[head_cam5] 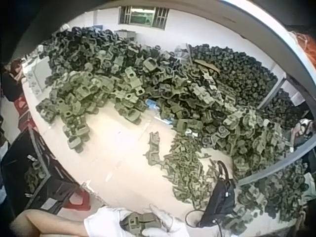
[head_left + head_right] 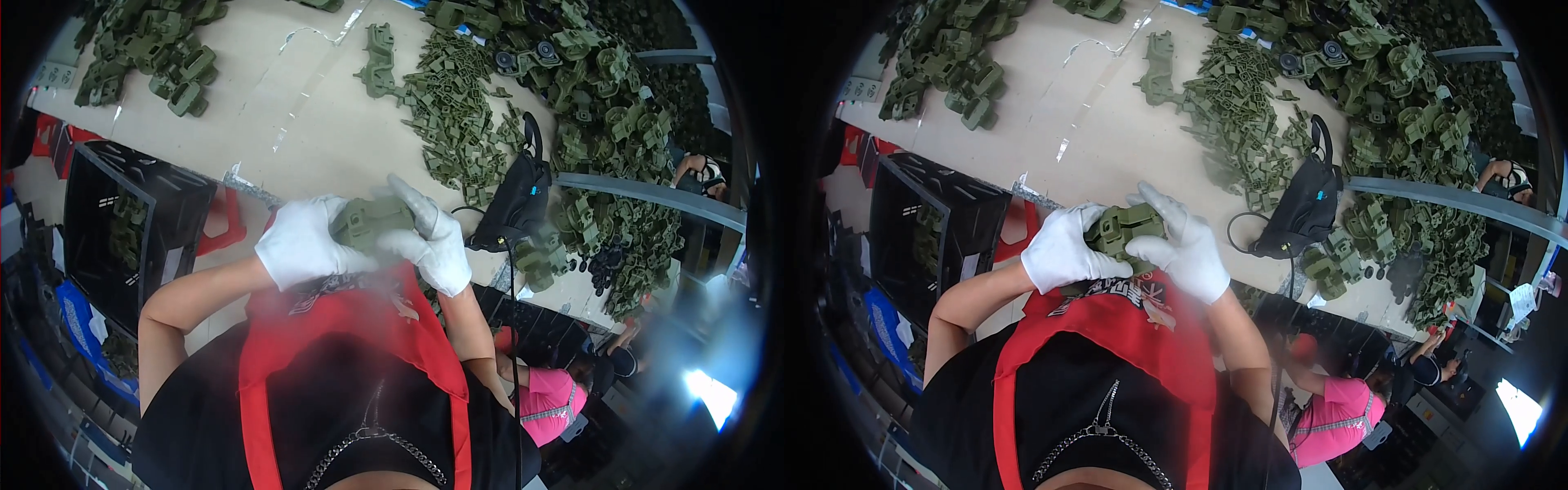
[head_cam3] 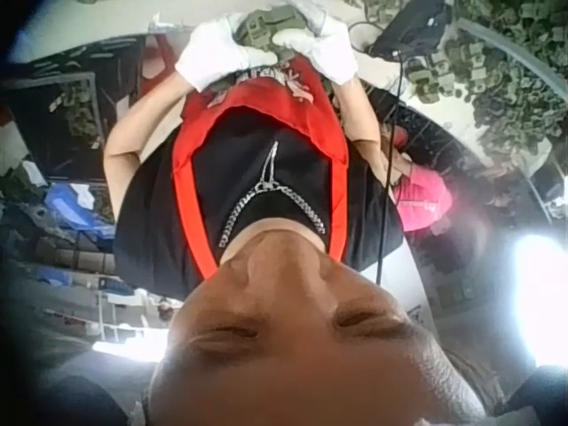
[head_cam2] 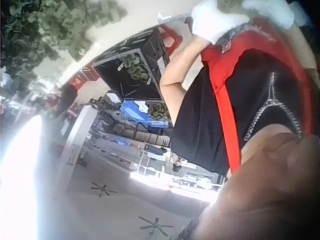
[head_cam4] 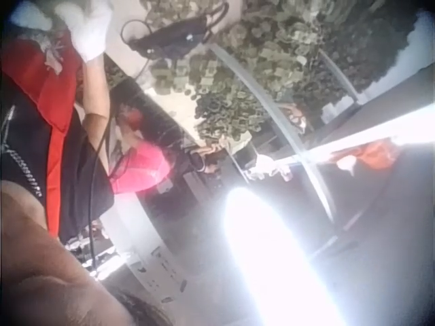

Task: The person assembles toy vehicle parts by picking up plastic components from the workbench and pressing them together by hand.

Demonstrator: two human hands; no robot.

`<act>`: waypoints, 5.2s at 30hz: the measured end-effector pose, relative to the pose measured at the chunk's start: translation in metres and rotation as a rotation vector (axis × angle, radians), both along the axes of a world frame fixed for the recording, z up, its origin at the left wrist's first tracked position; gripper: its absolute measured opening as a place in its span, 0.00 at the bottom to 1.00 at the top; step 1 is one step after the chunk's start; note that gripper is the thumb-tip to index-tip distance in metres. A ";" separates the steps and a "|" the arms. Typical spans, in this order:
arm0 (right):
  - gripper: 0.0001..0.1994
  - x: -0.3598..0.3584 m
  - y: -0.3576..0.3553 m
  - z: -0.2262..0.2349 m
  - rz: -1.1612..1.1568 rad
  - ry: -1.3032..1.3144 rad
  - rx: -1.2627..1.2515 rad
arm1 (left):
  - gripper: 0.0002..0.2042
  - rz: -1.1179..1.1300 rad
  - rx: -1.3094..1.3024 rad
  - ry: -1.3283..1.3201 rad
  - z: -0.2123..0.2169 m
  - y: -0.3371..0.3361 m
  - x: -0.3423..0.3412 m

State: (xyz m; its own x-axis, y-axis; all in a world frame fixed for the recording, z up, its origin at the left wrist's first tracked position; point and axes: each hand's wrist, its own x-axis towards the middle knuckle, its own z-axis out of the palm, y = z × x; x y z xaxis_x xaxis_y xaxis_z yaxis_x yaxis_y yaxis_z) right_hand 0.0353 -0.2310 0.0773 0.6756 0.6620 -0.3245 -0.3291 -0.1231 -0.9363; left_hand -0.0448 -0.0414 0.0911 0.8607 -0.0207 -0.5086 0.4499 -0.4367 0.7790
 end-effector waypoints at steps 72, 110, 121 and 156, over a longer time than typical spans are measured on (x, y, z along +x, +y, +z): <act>0.33 -0.007 -0.012 -0.017 -0.030 -0.153 -0.062 | 0.34 -0.003 0.080 -0.303 -0.013 -0.016 -0.004; 0.21 -0.003 0.009 -0.016 -0.122 0.127 -0.274 | 0.35 0.065 -0.243 -0.018 -0.048 -0.005 0.013; 0.37 0.002 -0.001 -0.039 -0.021 0.138 -0.066 | 0.35 0.023 -0.435 -0.020 -0.046 0.004 0.021; 0.32 0.010 0.011 -0.027 0.515 -0.157 -0.270 | 0.27 0.120 -0.158 -0.132 -0.013 -0.008 -0.053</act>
